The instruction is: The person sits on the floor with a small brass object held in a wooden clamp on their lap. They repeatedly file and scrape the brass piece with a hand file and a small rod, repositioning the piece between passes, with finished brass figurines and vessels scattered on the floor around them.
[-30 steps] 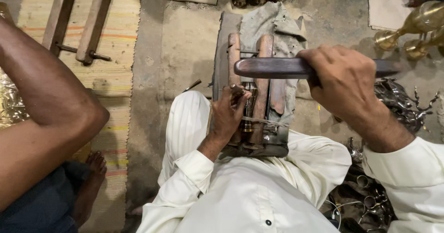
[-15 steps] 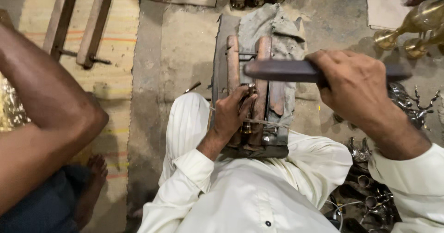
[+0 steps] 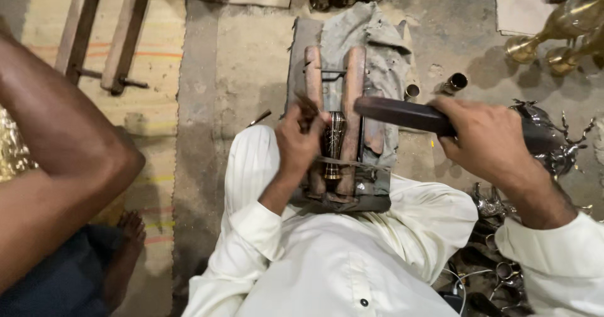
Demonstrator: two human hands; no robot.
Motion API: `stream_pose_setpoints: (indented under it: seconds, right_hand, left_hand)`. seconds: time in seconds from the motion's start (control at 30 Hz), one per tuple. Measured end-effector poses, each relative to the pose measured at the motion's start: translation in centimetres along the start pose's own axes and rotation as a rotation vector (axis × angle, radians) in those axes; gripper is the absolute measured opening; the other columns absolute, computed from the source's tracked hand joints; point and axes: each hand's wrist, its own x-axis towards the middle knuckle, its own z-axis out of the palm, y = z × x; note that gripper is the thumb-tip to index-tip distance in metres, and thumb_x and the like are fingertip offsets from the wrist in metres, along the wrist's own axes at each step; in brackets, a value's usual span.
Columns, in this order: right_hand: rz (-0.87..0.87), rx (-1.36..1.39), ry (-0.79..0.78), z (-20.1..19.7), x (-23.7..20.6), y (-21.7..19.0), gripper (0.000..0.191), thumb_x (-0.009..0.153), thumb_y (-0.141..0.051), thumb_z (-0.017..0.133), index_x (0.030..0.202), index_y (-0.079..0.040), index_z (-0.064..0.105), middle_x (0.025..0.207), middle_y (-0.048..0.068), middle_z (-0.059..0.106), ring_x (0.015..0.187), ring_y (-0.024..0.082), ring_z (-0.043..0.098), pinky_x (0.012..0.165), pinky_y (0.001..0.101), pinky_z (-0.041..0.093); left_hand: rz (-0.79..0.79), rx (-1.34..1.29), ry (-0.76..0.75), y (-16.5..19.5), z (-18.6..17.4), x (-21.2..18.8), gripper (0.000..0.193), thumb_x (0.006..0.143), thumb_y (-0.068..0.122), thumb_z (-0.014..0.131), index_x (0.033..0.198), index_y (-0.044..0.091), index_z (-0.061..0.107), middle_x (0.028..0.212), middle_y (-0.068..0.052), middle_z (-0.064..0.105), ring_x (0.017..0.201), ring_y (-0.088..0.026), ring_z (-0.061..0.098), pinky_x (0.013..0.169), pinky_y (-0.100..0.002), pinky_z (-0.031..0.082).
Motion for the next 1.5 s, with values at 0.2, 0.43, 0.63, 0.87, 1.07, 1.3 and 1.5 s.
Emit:
stream_pose_setpoints:
  seconds: [0.2,0.43,0.63,0.87,1.07,1.3,1.5]
  right_hand:
    - [0.249,0.563,-0.147,4.7,-1.1,1.5,0.049,0.082,-0.026,0.082,0.124,-0.011,0.064,0.084,0.014,0.074,0.072,0.024,0.072,0.067,0.04,0.056]
    - [0.27,0.585,0.164,8.7,-2.8,0.9,0.048,0.087,-0.024,0.082,0.128,-0.007,0.065,0.093,0.016,0.073,0.079,0.019,0.072,0.071,0.0369,0.057]
    - [0.058,0.3,0.491,7.4,-3.2,1.0,0.051,0.083,-0.005,0.078,0.132,-0.01,0.067,0.11,0.017,0.072,0.098,0.034,0.071,0.085,0.0425,0.057]
    - [0.1,0.238,0.377,5.6,-2.8,0.1,0.05,0.084,-0.004,0.075,0.133,-0.011,0.067,0.102,0.014,0.07,0.092,0.033,0.07,0.082,0.0433,0.054]
    - [-0.022,0.133,0.343,3.1,-0.7,0.2,0.051,0.079,-0.006,0.075,0.129,-0.01,0.067,0.103,0.015,0.072,0.089,0.033,0.07,0.078,0.0444,0.055]
    - [-0.162,0.063,0.319,0.4,3.1,0.1,0.037,0.092,-0.008,0.069,0.129,-0.009,0.065,0.098,0.011,0.072,0.082,0.022,0.069,0.074,0.0393,0.055]
    - [-0.147,-0.206,0.114,-1.7,5.6,-2.3,0.026,0.102,-0.011,0.064,0.127,-0.013,0.067,0.084,0.006,0.069,0.066,0.019,0.064,0.055,0.0341,0.049]
  left_hand:
    - [0.278,0.113,-0.335,0.4,-1.1,3.7,0.036,0.091,0.018,0.081,0.12,0.003,0.065,0.101,-0.013,0.078,0.089,-0.024,0.079,0.076,-0.035,0.064]
    - [0.517,0.396,-0.649,1.8,-0.5,5.3,0.041,0.086,0.005,0.078,0.123,0.009,0.061,0.091,-0.014,0.077,0.084,-0.033,0.076,0.068,-0.044,0.058]
    - [0.528,0.463,-0.695,2.2,-0.1,5.8,0.037,0.087,0.004,0.077,0.121,0.011,0.064,0.081,-0.013,0.076,0.07,-0.031,0.075,0.063,-0.044,0.057]
    - [0.514,0.462,-0.613,2.3,-0.3,4.9,0.04,0.082,0.003,0.079,0.119,0.01,0.065,0.085,-0.014,0.074,0.078,-0.035,0.073,0.064,-0.047,0.055]
    - [0.512,0.415,-0.448,1.6,-0.4,4.0,0.041,0.083,-0.003,0.075,0.122,0.008,0.065,0.094,-0.017,0.074,0.084,-0.036,0.073,0.07,-0.047,0.057]
    - [0.297,0.305,-0.271,1.1,-0.1,1.7,0.031,0.092,0.01,0.079,0.12,0.007,0.064,0.095,-0.016,0.077,0.084,-0.031,0.078,0.068,-0.04,0.061]
    - [0.176,0.248,-0.15,0.6,0.2,0.0,0.03,0.096,0.017,0.077,0.117,0.005,0.06,0.095,-0.013,0.079,0.086,-0.027,0.08,0.066,-0.038,0.062]
